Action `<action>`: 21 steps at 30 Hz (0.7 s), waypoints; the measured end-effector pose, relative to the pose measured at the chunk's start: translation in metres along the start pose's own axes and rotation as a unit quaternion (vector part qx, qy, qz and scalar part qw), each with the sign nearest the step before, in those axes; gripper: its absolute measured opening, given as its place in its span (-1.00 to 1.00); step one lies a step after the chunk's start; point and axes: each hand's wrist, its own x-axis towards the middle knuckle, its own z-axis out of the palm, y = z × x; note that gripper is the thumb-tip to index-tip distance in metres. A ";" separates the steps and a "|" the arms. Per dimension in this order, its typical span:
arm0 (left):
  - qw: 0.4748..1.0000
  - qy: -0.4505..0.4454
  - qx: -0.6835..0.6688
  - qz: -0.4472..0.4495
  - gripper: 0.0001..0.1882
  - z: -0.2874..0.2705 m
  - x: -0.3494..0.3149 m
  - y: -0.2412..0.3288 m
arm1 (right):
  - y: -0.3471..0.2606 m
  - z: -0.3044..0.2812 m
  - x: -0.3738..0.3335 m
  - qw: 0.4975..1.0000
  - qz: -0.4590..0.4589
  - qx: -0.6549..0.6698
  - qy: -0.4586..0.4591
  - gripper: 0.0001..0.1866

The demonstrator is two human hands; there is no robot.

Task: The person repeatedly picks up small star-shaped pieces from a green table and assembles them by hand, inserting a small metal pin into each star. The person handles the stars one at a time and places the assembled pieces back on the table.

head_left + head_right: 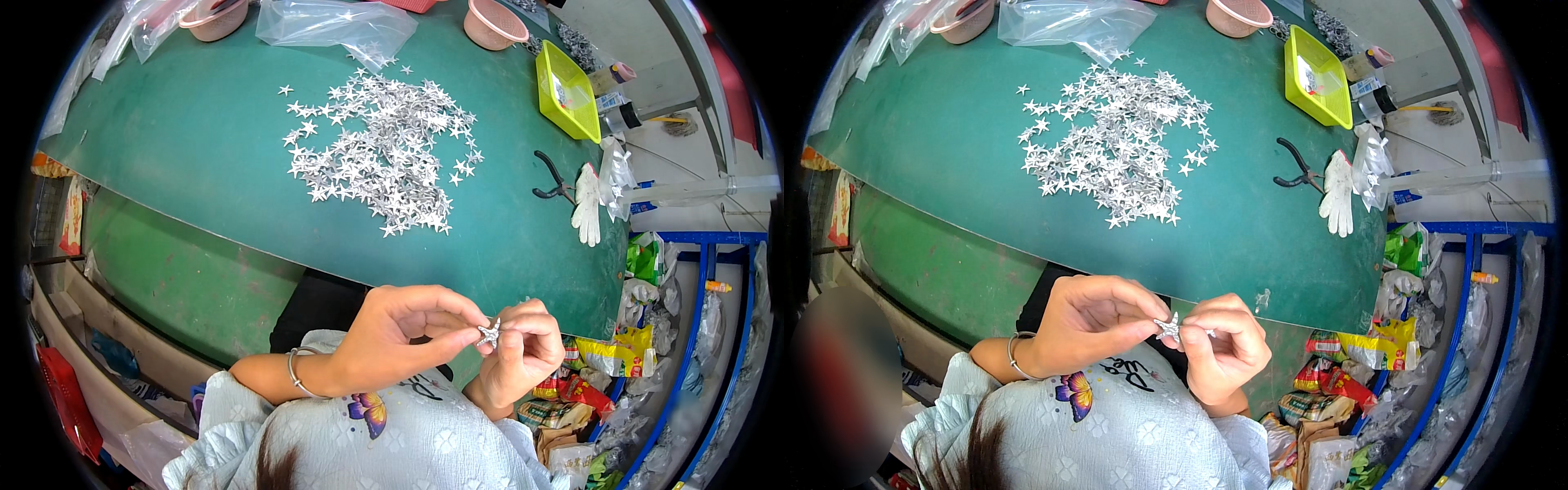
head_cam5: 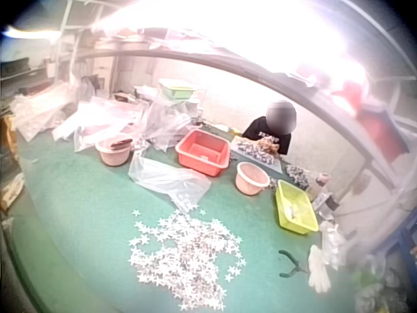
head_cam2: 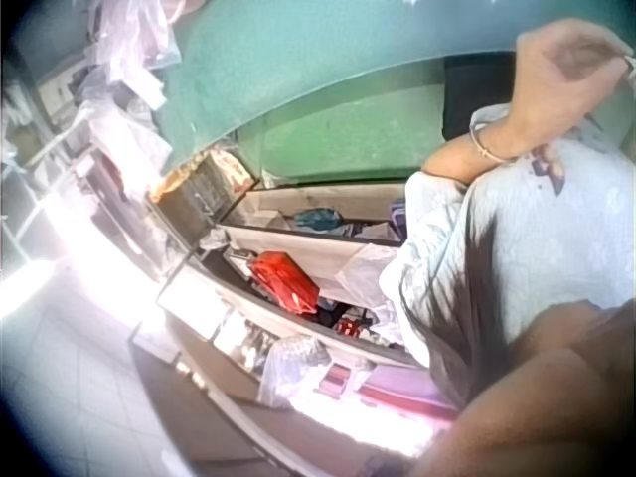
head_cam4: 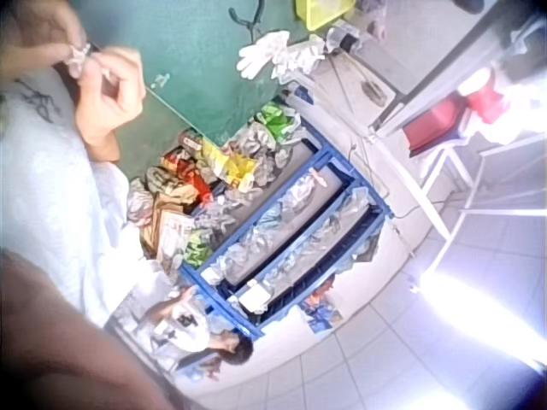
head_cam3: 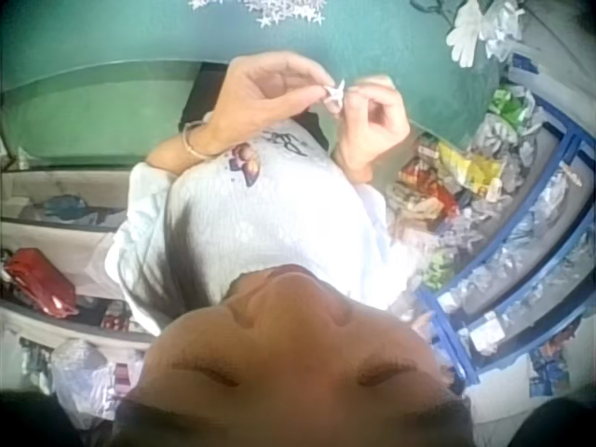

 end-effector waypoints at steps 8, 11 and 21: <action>1.000 0.008 0.012 -0.011 -0.85 0.001 0.003 0.002 | 0.004 -0.001 -0.001 1.000 -0.004 -0.013 -0.004 -0.93; 1.000 0.008 0.003 -0.010 -0.85 -0.001 0.002 0.000 | 0.007 0.002 -0.003 1.000 0.000 0.003 0.003 -0.91; 0.999 0.043 0.002 -0.022 -0.88 -0.008 0.008 -0.011 | 0.013 0.001 0.000 1.000 0.022 -0.015 0.003 -0.96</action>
